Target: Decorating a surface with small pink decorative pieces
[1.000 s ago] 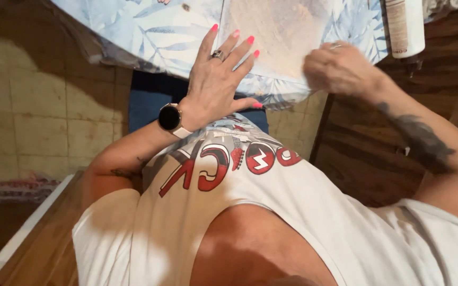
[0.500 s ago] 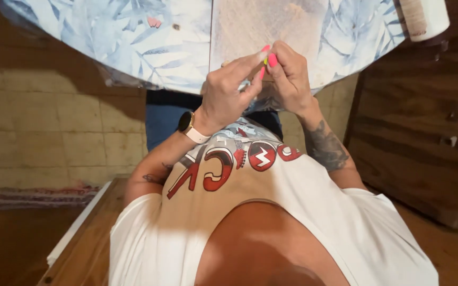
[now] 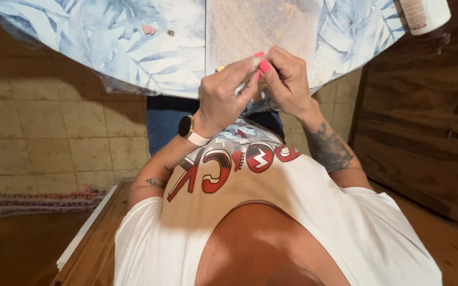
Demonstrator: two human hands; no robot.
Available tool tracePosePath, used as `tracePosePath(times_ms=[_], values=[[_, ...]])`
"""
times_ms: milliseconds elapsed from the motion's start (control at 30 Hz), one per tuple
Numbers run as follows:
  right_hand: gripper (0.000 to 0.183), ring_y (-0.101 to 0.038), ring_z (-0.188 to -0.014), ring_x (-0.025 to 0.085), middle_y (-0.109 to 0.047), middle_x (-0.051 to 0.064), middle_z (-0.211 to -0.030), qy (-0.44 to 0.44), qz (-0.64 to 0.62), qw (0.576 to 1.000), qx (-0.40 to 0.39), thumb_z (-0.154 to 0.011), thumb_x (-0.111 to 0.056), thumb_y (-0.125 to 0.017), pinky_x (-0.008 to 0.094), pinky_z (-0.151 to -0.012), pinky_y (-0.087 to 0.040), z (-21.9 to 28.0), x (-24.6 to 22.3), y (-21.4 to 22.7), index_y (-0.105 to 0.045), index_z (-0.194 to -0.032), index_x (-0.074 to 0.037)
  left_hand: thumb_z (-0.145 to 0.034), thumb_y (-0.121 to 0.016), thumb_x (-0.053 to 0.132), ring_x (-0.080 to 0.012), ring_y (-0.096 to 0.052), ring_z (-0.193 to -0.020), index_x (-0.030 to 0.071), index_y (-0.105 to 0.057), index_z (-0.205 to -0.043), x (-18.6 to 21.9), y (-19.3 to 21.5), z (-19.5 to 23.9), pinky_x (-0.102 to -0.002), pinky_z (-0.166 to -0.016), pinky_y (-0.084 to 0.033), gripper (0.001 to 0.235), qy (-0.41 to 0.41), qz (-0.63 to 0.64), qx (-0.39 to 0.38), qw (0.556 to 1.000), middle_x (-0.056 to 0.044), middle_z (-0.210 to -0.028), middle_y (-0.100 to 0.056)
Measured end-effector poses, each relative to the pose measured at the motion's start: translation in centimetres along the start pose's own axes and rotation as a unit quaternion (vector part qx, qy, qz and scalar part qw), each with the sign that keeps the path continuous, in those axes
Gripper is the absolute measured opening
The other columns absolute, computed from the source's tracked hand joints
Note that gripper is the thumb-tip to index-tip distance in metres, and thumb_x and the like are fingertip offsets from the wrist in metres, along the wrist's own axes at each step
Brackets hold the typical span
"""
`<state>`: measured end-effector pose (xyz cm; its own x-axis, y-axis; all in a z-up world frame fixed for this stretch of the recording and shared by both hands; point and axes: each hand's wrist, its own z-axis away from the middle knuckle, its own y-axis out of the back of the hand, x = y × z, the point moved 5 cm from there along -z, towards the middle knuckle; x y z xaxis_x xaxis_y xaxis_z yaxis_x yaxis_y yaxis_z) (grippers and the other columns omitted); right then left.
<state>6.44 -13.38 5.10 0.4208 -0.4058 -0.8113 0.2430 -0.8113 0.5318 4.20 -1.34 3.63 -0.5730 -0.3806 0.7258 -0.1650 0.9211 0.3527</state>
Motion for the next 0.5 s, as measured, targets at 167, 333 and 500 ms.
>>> tracePosePath(times_ms=[167,333,500], values=[[0.02,-0.034,-0.06,0.018,-0.034,0.006,-0.067,0.047,0.278,0.955,-0.092,-0.091,-0.013,-0.033,0.029,-0.046,-0.028,2.6,4.2,1.1,-0.034,-0.073,-0.006,-0.085,-0.062,0.026,-0.0249,-0.048,-0.111,0.005,-0.051,-0.113,-0.7,-0.4,0.7,-0.042,-0.1,-0.027,0.037,-0.013,-0.169,-0.157,0.973,-0.01,-0.112,-0.057],[0.015,-0.04,-0.064,0.023,-0.04,0.009,-0.071,0.084,0.417,0.892,-0.156,-0.086,-0.005,-0.048,0.032,-0.048,-0.033,2.5,5.4,1.5,-0.043,-0.073,-0.002,-0.086,-0.055,0.043,-0.028,-0.036,-0.12,0.009,-0.055,-0.118,-2.5,0.3,2.0,-0.05,-0.101,-0.012,0.046,-0.018,-0.251,-0.219,0.943,-0.01,-0.126,-0.048],[0.014,-0.035,-0.059,0.027,-0.038,0.012,-0.07,0.177,0.334,0.915,-0.144,-0.086,-0.003,-0.046,0.037,-0.053,-0.028,-5.2,5.1,-3.1,-0.04,-0.073,-0.002,-0.085,-0.05,0.05,-0.0257,-0.033,-0.123,0.014,-0.054,-0.119,-2.9,-0.1,2.4,-0.048,-0.104,-0.008,0.05,-0.028,-0.286,-0.257,0.923,-0.007,-0.127,-0.047]])
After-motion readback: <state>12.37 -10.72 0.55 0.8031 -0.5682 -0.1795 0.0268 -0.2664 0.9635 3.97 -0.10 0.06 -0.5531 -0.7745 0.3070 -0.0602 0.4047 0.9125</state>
